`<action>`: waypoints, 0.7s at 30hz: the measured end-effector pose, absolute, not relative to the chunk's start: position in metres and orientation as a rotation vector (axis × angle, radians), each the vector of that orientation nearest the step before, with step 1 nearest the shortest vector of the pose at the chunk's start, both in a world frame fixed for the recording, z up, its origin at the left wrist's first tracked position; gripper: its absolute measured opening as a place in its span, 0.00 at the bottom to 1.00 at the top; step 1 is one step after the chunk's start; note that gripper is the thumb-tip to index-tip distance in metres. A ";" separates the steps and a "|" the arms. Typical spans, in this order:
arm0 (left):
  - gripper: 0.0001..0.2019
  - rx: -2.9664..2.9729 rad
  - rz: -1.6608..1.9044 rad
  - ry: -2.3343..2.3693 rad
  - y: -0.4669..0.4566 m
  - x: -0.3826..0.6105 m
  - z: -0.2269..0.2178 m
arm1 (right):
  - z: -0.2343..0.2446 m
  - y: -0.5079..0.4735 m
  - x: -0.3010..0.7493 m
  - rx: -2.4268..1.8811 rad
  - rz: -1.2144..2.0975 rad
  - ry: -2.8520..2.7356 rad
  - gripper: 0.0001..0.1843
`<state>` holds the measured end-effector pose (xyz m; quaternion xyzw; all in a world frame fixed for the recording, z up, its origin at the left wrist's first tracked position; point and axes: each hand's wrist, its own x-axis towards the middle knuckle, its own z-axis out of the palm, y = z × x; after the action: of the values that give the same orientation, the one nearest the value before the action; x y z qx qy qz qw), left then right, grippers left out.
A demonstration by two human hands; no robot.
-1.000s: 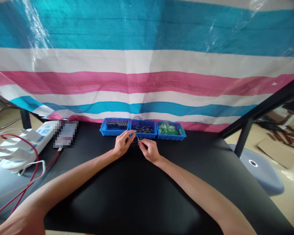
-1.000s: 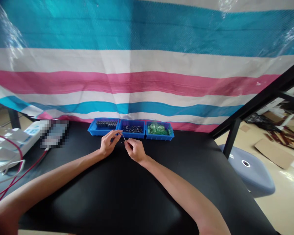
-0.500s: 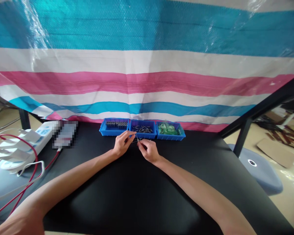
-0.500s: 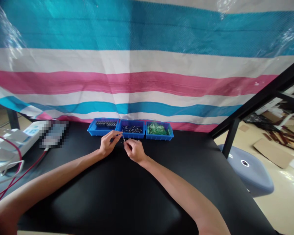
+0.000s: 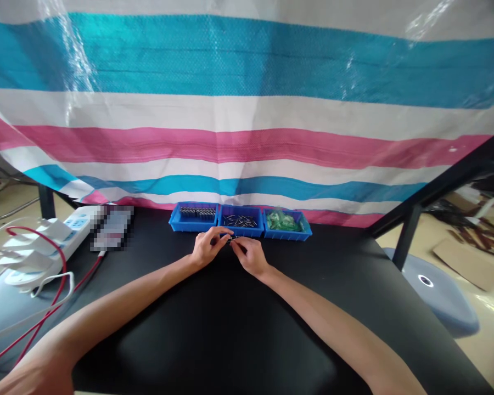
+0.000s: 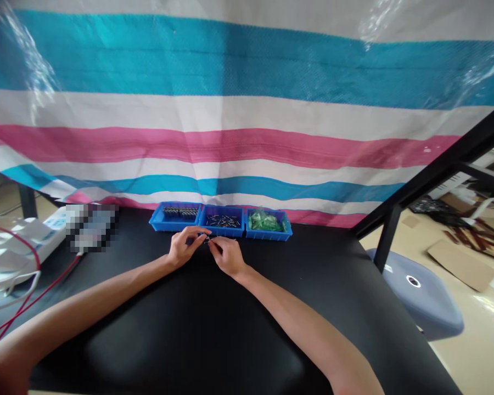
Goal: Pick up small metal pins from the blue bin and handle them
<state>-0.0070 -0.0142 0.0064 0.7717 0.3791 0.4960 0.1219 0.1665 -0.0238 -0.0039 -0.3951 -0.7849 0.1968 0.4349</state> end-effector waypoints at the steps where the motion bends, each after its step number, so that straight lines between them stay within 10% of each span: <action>1: 0.08 2.243 1.463 1.088 -0.014 -0.007 0.006 | -0.004 -0.023 0.167 -0.986 0.494 -1.959 0.10; 21: 0.11 2.191 1.527 1.116 -0.005 -0.008 0.001 | 0.004 -0.027 0.168 -0.976 0.460 -1.834 0.09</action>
<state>-0.0084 -0.0049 0.0006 0.7513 0.3825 0.5236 0.1231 0.1677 -0.0272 0.0037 -0.4010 -0.7535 0.1889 0.4855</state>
